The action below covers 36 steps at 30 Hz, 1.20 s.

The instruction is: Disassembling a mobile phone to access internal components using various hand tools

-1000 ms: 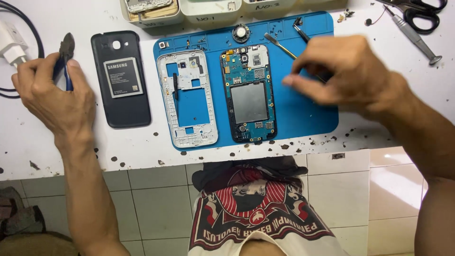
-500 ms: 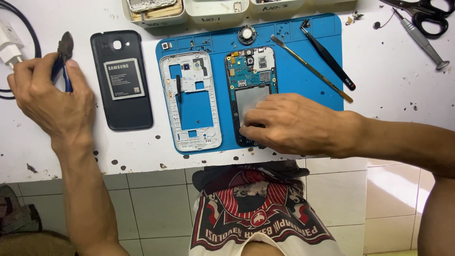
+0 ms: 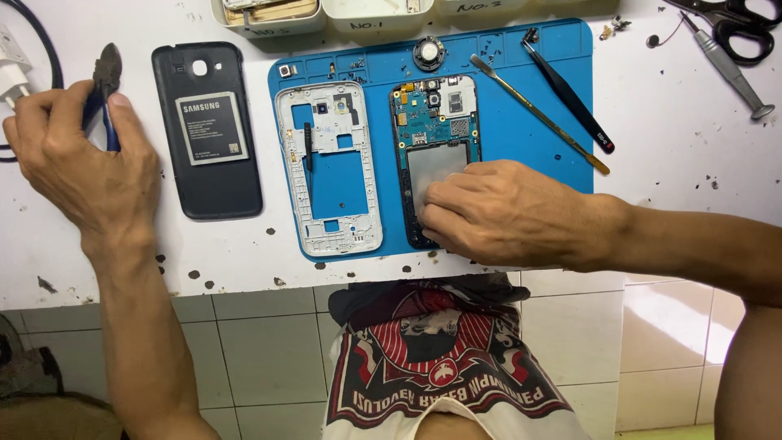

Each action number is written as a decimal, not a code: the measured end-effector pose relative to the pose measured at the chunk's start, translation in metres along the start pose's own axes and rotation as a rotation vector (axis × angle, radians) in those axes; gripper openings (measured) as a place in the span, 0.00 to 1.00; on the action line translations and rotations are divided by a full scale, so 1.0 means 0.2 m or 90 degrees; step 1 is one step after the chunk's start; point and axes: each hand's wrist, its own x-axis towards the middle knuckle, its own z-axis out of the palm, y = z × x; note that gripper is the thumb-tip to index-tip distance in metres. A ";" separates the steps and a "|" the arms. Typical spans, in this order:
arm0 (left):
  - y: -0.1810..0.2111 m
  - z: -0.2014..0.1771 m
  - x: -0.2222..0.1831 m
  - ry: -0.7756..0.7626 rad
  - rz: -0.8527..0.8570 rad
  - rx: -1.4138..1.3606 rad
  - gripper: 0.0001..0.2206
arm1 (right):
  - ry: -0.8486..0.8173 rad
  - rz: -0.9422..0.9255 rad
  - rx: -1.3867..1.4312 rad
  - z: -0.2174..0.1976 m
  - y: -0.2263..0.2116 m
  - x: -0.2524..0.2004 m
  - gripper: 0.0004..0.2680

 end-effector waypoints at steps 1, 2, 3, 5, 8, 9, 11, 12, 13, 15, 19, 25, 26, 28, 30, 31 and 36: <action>0.00 0.00 0.00 -0.004 0.000 0.009 0.08 | 0.019 0.009 0.040 -0.01 0.00 0.01 0.06; 0.00 0.00 0.00 -0.005 -0.001 0.009 0.08 | 0.019 0.009 0.040 -0.02 0.01 0.01 0.06; 0.00 0.00 0.00 0.002 0.000 0.002 0.08 | -0.024 0.014 0.069 -0.03 0.02 0.01 0.05; 0.00 0.00 0.00 0.008 0.002 -0.005 0.08 | -0.065 0.020 0.099 -0.03 0.03 0.02 0.07; 0.00 0.00 0.00 -0.002 0.002 0.005 0.08 | -0.073 0.010 0.085 -0.01 0.03 0.02 0.13; 0.00 0.00 0.00 0.002 0.000 -0.001 0.08 | -0.072 0.006 0.082 0.00 0.03 0.02 0.13; 0.00 0.00 0.00 0.002 -0.002 -0.009 0.08 | -0.073 0.004 0.081 0.00 0.03 0.01 0.14; 0.00 0.00 0.00 -0.003 -0.002 -0.007 0.08 | -0.067 0.010 0.100 -0.01 0.04 0.01 0.17; 0.00 0.00 0.00 -0.008 -0.001 -0.005 0.08 | -0.061 0.015 0.119 -0.01 0.04 0.00 0.21; 0.00 -0.02 0.00 -0.013 0.000 -0.013 0.08 | -0.031 0.025 0.114 -0.05 0.05 -0.01 0.18; -0.02 -0.01 0.00 -0.019 0.023 -0.026 0.08 | 0.020 0.056 0.088 -0.07 0.09 -0.06 0.10; -0.04 0.00 0.02 -0.028 0.031 0.006 0.07 | 0.040 0.029 0.099 -0.02 0.04 -0.05 0.13; -0.03 -0.01 0.02 -0.026 0.034 0.007 0.07 | 0.042 0.030 0.096 0.00 0.03 -0.04 0.13; -0.02 -0.01 0.03 -0.029 0.022 -0.012 0.06 | 0.074 0.018 0.099 0.03 0.01 -0.02 0.11; -0.03 0.00 0.04 -0.029 0.022 -0.007 0.06 | 0.087 0.026 0.097 0.04 0.00 -0.01 0.08; -0.03 0.00 0.03 -0.031 0.019 -0.003 0.06 | 0.097 0.032 0.099 0.05 -0.01 0.00 0.05; -0.02 -0.01 0.06 -0.032 0.014 0.048 0.09 | 0.153 0.068 0.084 0.06 -0.04 0.02 0.05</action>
